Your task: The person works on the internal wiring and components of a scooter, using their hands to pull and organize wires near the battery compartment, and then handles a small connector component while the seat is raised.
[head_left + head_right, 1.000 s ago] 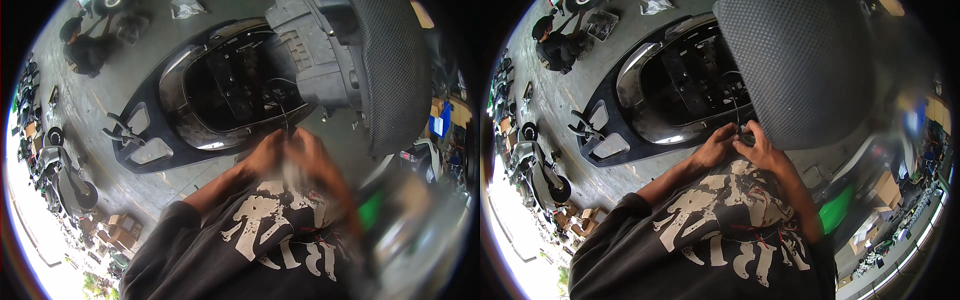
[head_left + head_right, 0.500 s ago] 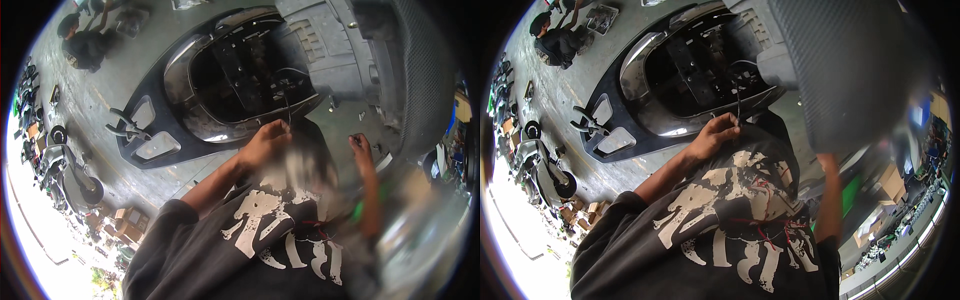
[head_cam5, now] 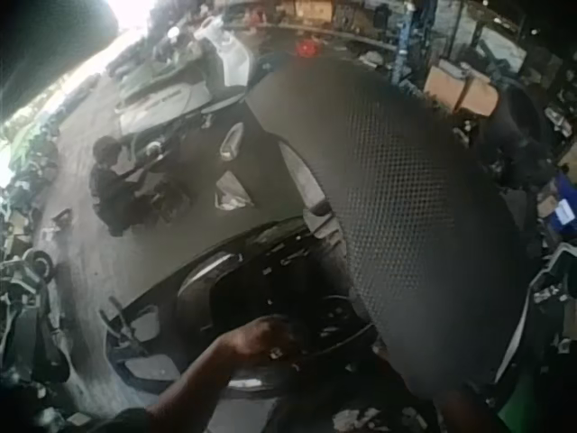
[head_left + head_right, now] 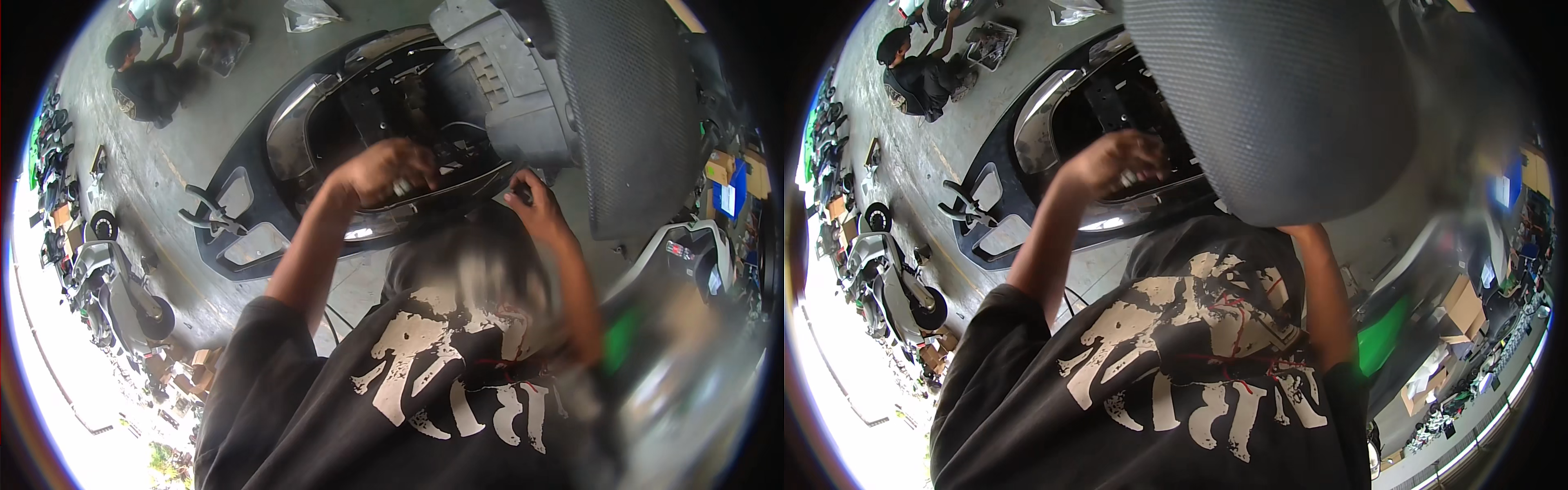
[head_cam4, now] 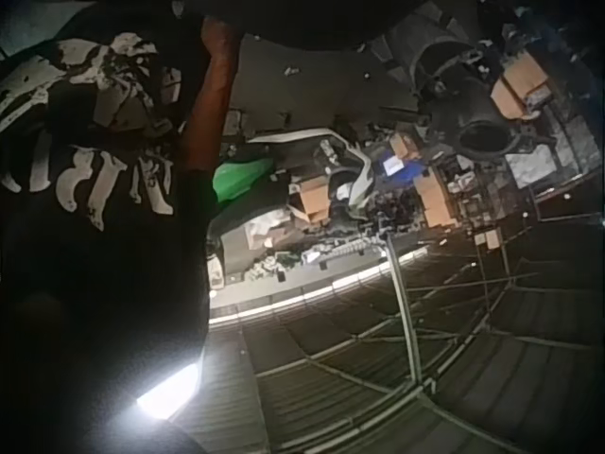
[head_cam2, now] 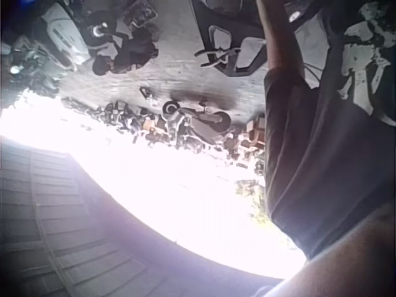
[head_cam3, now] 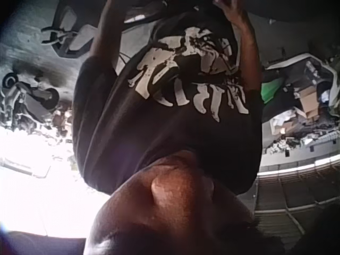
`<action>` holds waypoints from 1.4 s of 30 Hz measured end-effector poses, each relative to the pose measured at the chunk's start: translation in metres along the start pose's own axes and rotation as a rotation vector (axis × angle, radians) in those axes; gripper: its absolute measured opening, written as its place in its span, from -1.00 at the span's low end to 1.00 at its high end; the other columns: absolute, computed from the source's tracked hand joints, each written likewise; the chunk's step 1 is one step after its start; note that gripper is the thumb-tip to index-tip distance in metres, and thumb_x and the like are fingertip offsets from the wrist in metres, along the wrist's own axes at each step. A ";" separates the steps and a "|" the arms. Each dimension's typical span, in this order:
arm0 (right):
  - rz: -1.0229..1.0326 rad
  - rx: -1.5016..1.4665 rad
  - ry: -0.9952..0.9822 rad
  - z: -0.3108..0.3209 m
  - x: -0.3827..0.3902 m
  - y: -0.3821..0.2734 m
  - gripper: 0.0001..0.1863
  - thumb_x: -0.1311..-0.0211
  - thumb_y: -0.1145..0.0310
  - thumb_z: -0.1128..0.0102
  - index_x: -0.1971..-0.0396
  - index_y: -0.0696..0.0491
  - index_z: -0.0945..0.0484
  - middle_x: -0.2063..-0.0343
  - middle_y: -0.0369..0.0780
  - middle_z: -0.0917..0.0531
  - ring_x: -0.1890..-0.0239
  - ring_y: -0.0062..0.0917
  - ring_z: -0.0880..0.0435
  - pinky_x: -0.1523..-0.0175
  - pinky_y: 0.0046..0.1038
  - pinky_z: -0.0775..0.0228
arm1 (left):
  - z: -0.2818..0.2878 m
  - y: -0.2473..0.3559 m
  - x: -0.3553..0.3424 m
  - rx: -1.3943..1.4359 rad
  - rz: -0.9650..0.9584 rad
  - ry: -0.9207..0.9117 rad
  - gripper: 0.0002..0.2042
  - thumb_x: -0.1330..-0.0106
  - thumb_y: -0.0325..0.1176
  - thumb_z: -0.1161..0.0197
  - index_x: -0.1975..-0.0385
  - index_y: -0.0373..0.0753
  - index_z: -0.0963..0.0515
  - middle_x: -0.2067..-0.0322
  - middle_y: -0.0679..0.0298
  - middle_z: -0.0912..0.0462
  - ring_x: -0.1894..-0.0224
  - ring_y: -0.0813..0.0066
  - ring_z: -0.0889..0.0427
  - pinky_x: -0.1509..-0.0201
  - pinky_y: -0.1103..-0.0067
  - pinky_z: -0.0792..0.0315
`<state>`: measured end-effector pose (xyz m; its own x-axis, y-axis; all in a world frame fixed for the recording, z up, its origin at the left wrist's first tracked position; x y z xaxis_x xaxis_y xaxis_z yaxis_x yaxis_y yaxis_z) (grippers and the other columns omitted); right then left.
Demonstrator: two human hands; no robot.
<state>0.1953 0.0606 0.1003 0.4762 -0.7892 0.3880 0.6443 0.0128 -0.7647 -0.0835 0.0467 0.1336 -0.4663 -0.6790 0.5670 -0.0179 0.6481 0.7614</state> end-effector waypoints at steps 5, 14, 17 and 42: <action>0.005 0.191 0.001 -0.037 -0.064 -0.044 -0.66 -0.09 0.22 -0.30 0.20 0.10 -0.50 0.25 -0.12 -0.60 0.16 -0.34 -0.57 0.09 -0.37 -0.38 | 0.040 0.105 -0.049 -1.425 -0.015 0.381 -0.76 -0.13 -0.28 -0.10 0.33 -0.21 -0.66 0.23 0.14 -0.69 0.16 0.26 -0.66 0.08 0.29 -0.43; -0.038 0.272 0.063 -0.084 -0.129 -0.006 -0.72 -0.13 0.15 -0.25 0.23 0.00 -0.65 0.33 0.02 -0.66 0.17 -0.09 -0.63 0.13 -0.22 -0.44 | 0.038 0.137 -0.087 -1.336 0.131 0.332 -0.69 -0.11 -0.29 -0.13 0.15 -0.19 -0.62 0.09 0.10 -0.64 -0.05 0.09 -0.56 -0.15 -0.29 -0.01; 0.043 0.191 -0.008 -0.085 -0.140 -0.012 -0.75 -0.14 0.22 -0.26 0.25 0.05 -0.65 0.35 0.00 -0.66 0.22 -0.17 -0.66 0.14 -0.31 -0.43 | 0.068 0.122 -0.108 -1.450 -0.078 0.379 -0.77 -0.07 -0.38 -0.11 0.38 -0.35 -0.65 0.28 -0.05 -0.65 0.22 0.06 -0.67 0.17 0.25 -0.52; -0.059 0.544 -0.137 -0.086 -0.130 -0.012 -0.39 0.00 0.32 -0.29 -0.12 0.08 -0.41 -0.03 0.02 -0.54 -0.13 -0.09 -0.48 -0.19 -0.28 -0.35 | 0.065 0.094 -0.052 -1.006 0.052 0.627 -0.62 -0.18 -0.20 -0.11 0.01 -0.14 -0.58 -0.02 0.03 -0.57 -0.16 0.02 -0.48 -0.17 -0.22 -0.09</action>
<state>0.0742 0.1101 0.0151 0.4799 -0.7115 0.5133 0.8707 0.3145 -0.3782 -0.1184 0.1651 0.1557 0.0734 -0.8918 0.4464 0.8218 0.3077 0.4795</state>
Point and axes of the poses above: each hand's wrist, its own x-axis away from the middle knuckle, its own z-axis out of the back of the hand, y = z × x, the point moved 6 cm from there along -x, towards the middle knuckle
